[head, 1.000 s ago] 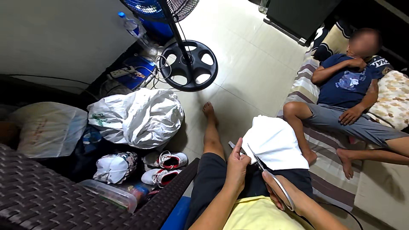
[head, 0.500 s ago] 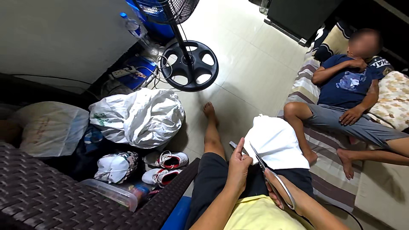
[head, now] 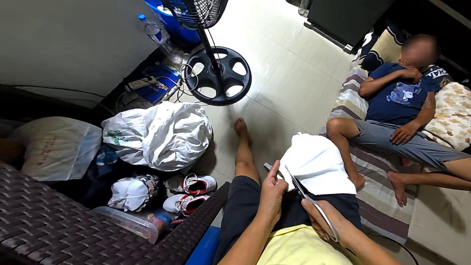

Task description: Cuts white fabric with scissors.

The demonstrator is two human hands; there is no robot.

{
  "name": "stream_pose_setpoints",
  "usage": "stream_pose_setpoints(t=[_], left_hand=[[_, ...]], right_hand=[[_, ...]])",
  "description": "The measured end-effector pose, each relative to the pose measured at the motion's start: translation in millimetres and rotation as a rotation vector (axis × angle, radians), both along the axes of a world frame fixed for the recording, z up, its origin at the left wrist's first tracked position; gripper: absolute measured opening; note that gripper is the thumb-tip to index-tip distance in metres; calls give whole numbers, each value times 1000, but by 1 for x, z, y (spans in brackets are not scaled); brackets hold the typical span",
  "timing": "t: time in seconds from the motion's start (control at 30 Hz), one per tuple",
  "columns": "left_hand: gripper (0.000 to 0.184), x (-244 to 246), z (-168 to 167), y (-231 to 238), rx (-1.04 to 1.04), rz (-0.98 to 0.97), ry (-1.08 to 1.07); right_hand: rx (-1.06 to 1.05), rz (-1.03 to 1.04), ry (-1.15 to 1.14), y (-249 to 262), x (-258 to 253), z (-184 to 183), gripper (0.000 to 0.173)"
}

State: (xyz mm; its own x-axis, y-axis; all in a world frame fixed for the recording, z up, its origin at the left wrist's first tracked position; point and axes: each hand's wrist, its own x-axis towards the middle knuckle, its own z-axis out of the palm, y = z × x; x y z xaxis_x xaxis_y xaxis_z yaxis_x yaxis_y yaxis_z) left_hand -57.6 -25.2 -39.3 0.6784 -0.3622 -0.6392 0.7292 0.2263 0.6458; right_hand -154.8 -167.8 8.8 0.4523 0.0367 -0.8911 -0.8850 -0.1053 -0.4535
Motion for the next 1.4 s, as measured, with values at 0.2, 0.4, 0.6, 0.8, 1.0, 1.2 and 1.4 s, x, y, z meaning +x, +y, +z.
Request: stream_pose_setpoints(t=[0.2, 0.4, 0.6, 0.8, 1.0, 1.2, 1.4], left_hand=[[71, -2, 3, 1, -4, -29, 7], [71, -2, 7, 1, -5, -20, 15], [72, -3, 5, 3, 3, -35, 15], [72, -2, 4, 4, 0, -40, 27], [70, -1, 5, 8, -16, -52, 54], [70, -1, 3, 11, -21, -51, 92], [69, -2, 4, 10, -33, -63, 120]], right_hand=[[99, -65, 72, 0, 5, 5, 55], [96, -49, 93, 1, 15, 7, 54], [45, 7, 45, 5, 10, 6, 56], [1, 14, 23, 6, 10, 2, 58], [-5, 40, 16, 2, 10, 0, 58], [-16, 53, 15, 2, 11, -2, 57], [2, -5, 34, 5, 11, -4, 56]])
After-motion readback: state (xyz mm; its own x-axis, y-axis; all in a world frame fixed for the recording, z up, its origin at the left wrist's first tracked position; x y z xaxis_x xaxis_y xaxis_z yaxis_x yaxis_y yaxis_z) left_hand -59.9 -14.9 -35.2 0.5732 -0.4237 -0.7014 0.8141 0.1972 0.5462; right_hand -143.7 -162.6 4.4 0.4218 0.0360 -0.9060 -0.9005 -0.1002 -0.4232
